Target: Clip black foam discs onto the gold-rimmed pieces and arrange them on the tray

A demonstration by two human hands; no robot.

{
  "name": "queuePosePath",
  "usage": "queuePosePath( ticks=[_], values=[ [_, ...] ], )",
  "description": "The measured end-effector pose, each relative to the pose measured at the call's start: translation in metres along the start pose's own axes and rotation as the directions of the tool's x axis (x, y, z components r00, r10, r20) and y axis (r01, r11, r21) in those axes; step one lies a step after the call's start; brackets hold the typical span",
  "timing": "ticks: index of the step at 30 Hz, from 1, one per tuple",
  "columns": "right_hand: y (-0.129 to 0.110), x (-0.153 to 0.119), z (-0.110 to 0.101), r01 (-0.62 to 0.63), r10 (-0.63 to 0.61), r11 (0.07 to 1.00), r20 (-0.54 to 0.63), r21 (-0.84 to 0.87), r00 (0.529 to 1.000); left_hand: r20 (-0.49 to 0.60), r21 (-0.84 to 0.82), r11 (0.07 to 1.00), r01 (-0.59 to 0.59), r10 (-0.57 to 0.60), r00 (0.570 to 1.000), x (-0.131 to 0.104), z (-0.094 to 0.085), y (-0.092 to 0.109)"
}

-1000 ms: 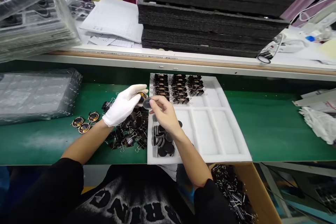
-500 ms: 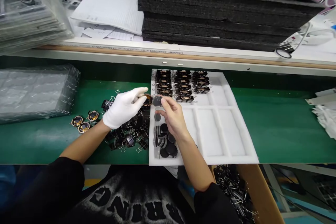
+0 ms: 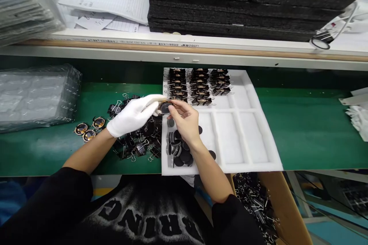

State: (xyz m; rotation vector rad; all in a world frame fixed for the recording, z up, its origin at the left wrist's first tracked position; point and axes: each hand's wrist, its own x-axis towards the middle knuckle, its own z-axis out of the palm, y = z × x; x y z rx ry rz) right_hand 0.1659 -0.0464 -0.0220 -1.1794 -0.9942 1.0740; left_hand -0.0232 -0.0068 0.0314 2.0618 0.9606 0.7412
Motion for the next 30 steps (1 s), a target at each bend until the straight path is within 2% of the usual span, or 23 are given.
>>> queuePosePath(
  ticks=[3,5,7,9,12,14,16,17,18,19,21,23,26,28,30],
  values=[
    [0.002,0.0,0.002,-0.008,0.009,1.0,-0.021,0.007,1.0,0.027,0.058,0.998,0.011,-0.013,1.0,0.0,0.006,-0.003],
    [0.002,0.0,0.001,-0.03,0.03,0.999,0.013,0.026,0.999,0.019,0.107,0.994,0.002,-0.004,1.0,0.0,0.011,-0.006],
    [0.0,0.0,-0.002,-0.068,0.065,0.997,0.111,0.03,0.992,-0.006,0.141,0.99,-0.004,0.005,1.0,-0.001,0.015,-0.008],
    [-0.004,0.001,-0.007,-0.109,0.103,0.994,0.23,0.01,0.968,0.019,0.156,0.988,-0.022,0.02,1.0,-0.004,0.01,-0.006],
    [-0.007,0.002,-0.014,-0.144,0.133,0.99,0.301,0.015,0.944,0.044,0.22,0.975,-0.035,0.026,0.999,-0.01,-0.017,-0.002],
    [-0.008,0.003,-0.017,-0.185,0.157,0.98,0.277,0.076,0.948,-0.037,0.334,0.942,0.027,-0.015,0.999,-0.015,-0.047,-0.004],
    [-0.009,0.005,-0.018,-0.258,0.213,0.954,0.258,0.154,0.942,-0.145,0.481,0.861,0.168,-0.11,0.983,-0.02,-0.078,-0.017],
    [-0.009,0.005,-0.018,-0.298,0.246,0.936,0.255,0.189,0.935,-0.152,0.569,0.79,0.228,-0.171,0.973,-0.022,-0.092,-0.027],
    [-0.01,0.006,-0.019,-0.334,0.277,0.917,0.256,0.217,0.926,-0.117,0.639,0.719,0.272,-0.259,0.959,-0.024,-0.103,-0.038],
    [-0.011,0.007,-0.018,-0.363,0.3,0.901,0.26,0.238,0.918,-0.052,0.662,0.686,0.302,-0.36,0.932,-0.026,-0.112,-0.051],
    [-0.013,0.007,-0.018,-0.399,0.33,0.877,0.267,0.268,0.905,0.116,0.598,0.733,0.324,-0.479,0.87,-0.029,-0.122,-0.075],
    [-0.015,0.007,-0.018,-0.419,0.345,0.861,0.275,0.287,0.897,0.18,0.525,0.782,0.336,-0.488,0.854,-0.031,-0.126,-0.09],
    [-0.016,0.007,-0.019,-0.44,0.353,0.847,0.302,0.299,0.885,0.169,0.452,0.83,0.326,-0.439,0.882,-0.035,-0.133,-0.091],
    [-0.016,0.006,-0.02,-0.456,0.35,0.841,0.352,0.29,0.868,0.125,0.395,0.861,0.32,-0.396,0.91,-0.036,-0.139,-0.08],
    [-0.017,0.004,-0.021,-0.467,0.334,0.844,0.424,0.262,0.842,0.031,0.351,0.881,0.317,-0.349,0.937,-0.035,-0.137,-0.063]
  ],
)
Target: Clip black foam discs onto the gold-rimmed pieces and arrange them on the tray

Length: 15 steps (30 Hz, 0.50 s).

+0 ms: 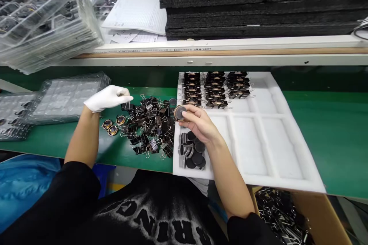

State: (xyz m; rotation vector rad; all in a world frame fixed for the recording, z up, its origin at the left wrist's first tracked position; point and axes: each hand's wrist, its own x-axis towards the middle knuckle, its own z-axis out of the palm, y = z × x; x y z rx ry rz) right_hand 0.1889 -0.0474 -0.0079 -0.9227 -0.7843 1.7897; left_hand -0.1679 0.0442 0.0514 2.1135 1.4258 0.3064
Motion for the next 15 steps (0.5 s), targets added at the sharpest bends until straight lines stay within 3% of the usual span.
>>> queuePosePath(
  ticks=[3,5,7,9,11,13,15],
  values=[
    [0.002,-0.004,0.003,0.008,0.0,0.998,0.148,-0.059,0.989,-0.227,-0.158,0.985,-0.065,0.028,0.974,-0.003,0.018,0.038],
    [0.006,-0.006,0.007,0.048,-0.032,0.997,0.226,-0.065,0.974,-0.363,-0.334,0.93,-0.155,0.025,0.932,-0.003,0.046,0.069],
    [0.01,-0.005,0.01,0.123,-0.108,0.991,0.248,-0.044,0.963,-0.47,-0.372,0.895,-0.245,0.046,0.881,-0.002,0.077,0.097],
    [0.015,-0.002,0.01,0.218,-0.202,0.974,0.212,-0.054,0.956,-0.517,-0.243,0.91,-0.336,0.172,0.838,-0.001,0.1,0.115],
    [0.017,0.002,0.007,0.292,-0.274,0.951,0.159,-0.103,0.948,-0.496,-0.086,0.92,-0.383,0.293,0.817,0.001,0.109,0.123],
    [0.018,0.004,0.003,0.324,-0.305,0.933,0.134,-0.157,0.943,-0.451,0.053,0.94,-0.336,0.323,0.832,0.004,0.105,0.122],
    [0.017,0.005,0.0,0.336,-0.313,0.922,0.139,-0.195,0.939,-0.394,0.173,0.964,-0.204,0.257,0.882,0.007,0.096,0.117]
  ],
)
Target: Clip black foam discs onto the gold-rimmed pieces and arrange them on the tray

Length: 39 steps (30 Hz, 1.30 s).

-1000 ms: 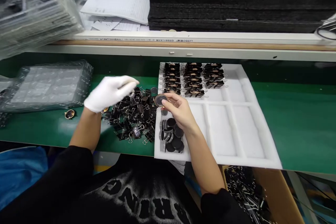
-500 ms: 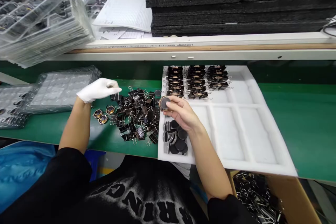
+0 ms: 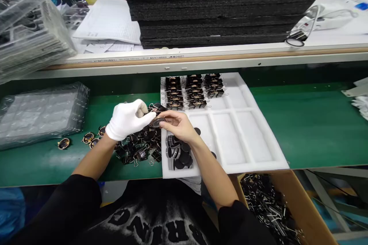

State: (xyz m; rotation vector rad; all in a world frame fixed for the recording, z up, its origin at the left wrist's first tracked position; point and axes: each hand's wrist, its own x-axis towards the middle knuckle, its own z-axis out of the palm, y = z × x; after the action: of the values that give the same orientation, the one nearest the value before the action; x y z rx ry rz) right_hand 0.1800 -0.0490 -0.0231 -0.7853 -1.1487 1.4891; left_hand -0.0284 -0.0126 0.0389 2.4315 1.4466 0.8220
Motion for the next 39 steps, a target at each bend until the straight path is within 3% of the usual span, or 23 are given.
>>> queuePosePath(
  ticks=[2,5,13,16,22,25,27,30,32,35,39],
  values=[
    [-0.001,-0.001,-0.001,0.012,-0.011,0.999,0.018,-0.052,1.0,0.151,0.108,0.993,0.053,-0.069,0.986,0.005,-0.006,-0.007],
    [-0.003,-0.003,-0.002,0.024,-0.015,0.99,0.064,-0.139,0.998,0.377,0.082,0.996,0.036,-0.065,0.924,0.008,-0.009,-0.013],
    [-0.014,-0.006,-0.013,0.02,0.045,0.961,0.227,-0.276,0.973,0.549,-0.154,0.986,0.063,0.033,0.835,0.011,-0.005,-0.018],
    [-0.015,-0.007,-0.015,-0.002,0.075,0.962,0.256,-0.275,0.964,0.537,-0.135,0.99,0.04,0.039,0.843,0.01,-0.004,-0.014],
    [-0.02,-0.008,-0.016,-0.041,0.088,0.978,0.228,-0.205,0.97,0.421,-0.124,0.992,0.029,0.026,0.907,0.006,0.0,-0.011],
    [-0.021,-0.005,-0.015,-0.074,0.076,0.996,0.052,-0.045,0.996,0.348,-0.242,0.968,0.072,0.018,0.937,0.005,-0.002,-0.016],
    [-0.02,-0.003,-0.015,-0.102,0.106,0.994,-0.101,0.05,0.989,0.312,-0.351,0.932,0.086,0.03,0.95,0.004,-0.004,-0.019],
    [-0.019,-0.001,-0.017,-0.123,0.132,0.991,-0.205,0.058,0.97,0.347,-0.444,0.89,0.107,0.061,0.936,0.003,-0.005,-0.019],
    [-0.021,-0.002,-0.021,-0.1,0.095,0.995,-0.195,-0.015,0.976,0.392,-0.459,0.879,0.127,0.073,0.917,0.002,-0.004,-0.016],
    [-0.027,-0.005,-0.027,-0.081,0.07,0.985,-0.08,-0.151,0.994,0.412,-0.475,0.871,0.127,0.092,0.907,0.001,0.0,-0.01],
    [-0.035,-0.007,-0.033,-0.088,0.09,0.968,-0.003,-0.234,0.996,0.391,-0.457,0.889,0.017,0.184,0.902,-0.002,0.008,-0.008]
  ],
)
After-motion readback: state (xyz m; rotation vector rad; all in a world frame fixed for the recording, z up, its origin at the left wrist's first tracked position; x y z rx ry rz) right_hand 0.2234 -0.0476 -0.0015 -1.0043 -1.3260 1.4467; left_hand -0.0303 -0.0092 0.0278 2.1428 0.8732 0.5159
